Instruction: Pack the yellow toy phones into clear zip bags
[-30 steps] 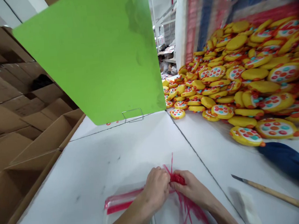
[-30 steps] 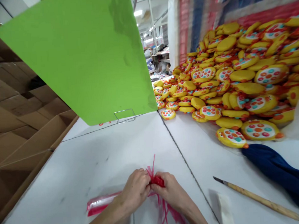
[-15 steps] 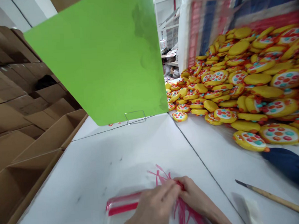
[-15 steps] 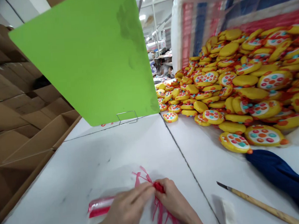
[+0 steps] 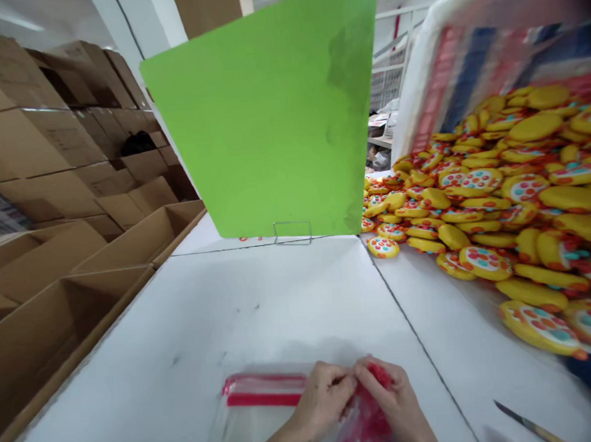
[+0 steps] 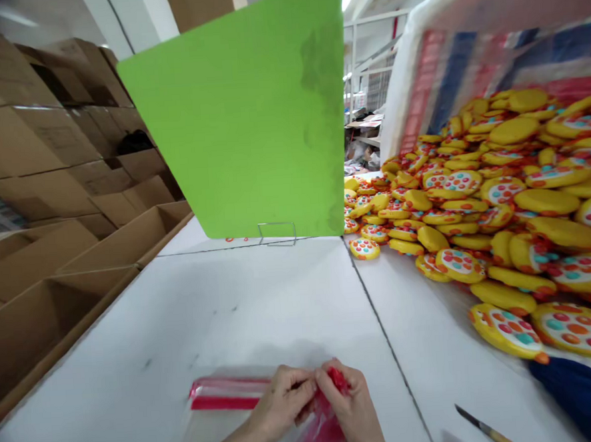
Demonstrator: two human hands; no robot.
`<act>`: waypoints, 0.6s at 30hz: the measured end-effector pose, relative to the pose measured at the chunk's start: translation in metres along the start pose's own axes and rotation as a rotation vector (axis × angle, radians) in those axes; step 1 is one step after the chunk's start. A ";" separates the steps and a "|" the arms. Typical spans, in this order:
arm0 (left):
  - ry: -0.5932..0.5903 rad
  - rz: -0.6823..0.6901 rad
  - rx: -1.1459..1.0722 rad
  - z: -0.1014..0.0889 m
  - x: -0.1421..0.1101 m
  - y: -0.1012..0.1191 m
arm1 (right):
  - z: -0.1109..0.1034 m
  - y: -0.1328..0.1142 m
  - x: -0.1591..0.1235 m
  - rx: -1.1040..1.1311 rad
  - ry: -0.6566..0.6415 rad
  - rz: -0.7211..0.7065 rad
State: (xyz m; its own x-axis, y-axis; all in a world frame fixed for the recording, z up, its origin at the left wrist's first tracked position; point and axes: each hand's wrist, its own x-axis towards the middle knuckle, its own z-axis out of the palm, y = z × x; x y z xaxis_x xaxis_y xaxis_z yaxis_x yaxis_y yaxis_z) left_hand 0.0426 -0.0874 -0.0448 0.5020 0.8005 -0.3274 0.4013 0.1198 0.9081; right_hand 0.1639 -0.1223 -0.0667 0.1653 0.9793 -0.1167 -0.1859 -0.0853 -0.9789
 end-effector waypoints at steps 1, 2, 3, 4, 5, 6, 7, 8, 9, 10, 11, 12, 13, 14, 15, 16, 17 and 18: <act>-0.003 -0.035 -0.078 0.005 0.000 -0.002 | 0.002 0.001 -0.001 0.042 0.035 0.012; -0.003 -0.065 -0.150 0.010 -0.001 -0.003 | 0.005 0.002 -0.001 0.088 0.066 0.028; -0.001 -0.091 -0.212 0.013 -0.002 -0.005 | 0.006 0.002 -0.002 0.136 0.097 0.047; 0.002 -0.113 -0.262 0.015 -0.003 -0.006 | 0.007 0.002 -0.002 0.180 0.127 0.064; 0.004 -0.131 -0.301 0.014 -0.006 -0.006 | 0.007 0.001 -0.001 0.220 0.154 0.079; 0.006 -0.146 -0.333 0.013 -0.009 -0.007 | 0.007 -0.001 -0.001 0.253 0.177 0.089; 0.008 -0.158 -0.358 0.009 -0.013 -0.007 | 0.007 -0.003 -0.001 0.277 0.196 0.097; 0.014 -0.163 -0.380 0.005 -0.017 -0.007 | 0.007 -0.005 0.000 0.292 0.209 0.101; 0.024 -0.162 -0.399 0.000 -0.021 -0.006 | 0.008 -0.008 0.000 0.299 0.218 0.104; 0.037 -0.155 -0.416 -0.005 -0.024 -0.004 | 0.009 -0.010 0.000 0.298 0.220 0.106; 0.052 -0.142 -0.428 -0.010 -0.028 -0.003 | 0.012 -0.012 0.000 0.288 0.214 0.109; 0.071 -0.124 -0.434 -0.016 -0.030 -0.001 | 0.015 -0.014 0.000 0.269 0.200 0.112; 0.095 -0.103 -0.432 -0.022 -0.033 0.000 | 0.019 -0.016 -0.001 0.241 0.180 0.116; 0.122 -0.082 -0.424 -0.027 -0.035 0.000 | 0.023 -0.018 -0.002 0.204 0.155 0.118; 0.152 -0.061 -0.410 -0.033 -0.037 0.000 | 0.026 -0.020 -0.004 0.162 0.128 0.118; 0.186 -0.042 -0.393 -0.039 -0.039 0.000 | 0.029 -0.022 -0.005 0.114 0.103 0.114; 0.225 -0.023 -0.374 -0.044 -0.042 -0.002 | 0.031 -0.023 -0.005 0.061 0.080 0.105; 0.264 -0.005 -0.355 -0.049 -0.044 -0.003 | 0.032 -0.024 -0.006 0.001 0.060 0.092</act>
State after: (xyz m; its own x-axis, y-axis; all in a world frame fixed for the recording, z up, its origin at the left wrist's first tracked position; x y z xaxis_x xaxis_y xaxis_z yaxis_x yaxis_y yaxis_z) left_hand -0.0185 -0.0940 -0.0206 0.2692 0.9165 -0.2961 0.0920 0.2816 0.9551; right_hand 0.1362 -0.1198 -0.0372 0.2049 0.9546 -0.2161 -0.2035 -0.1744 -0.9634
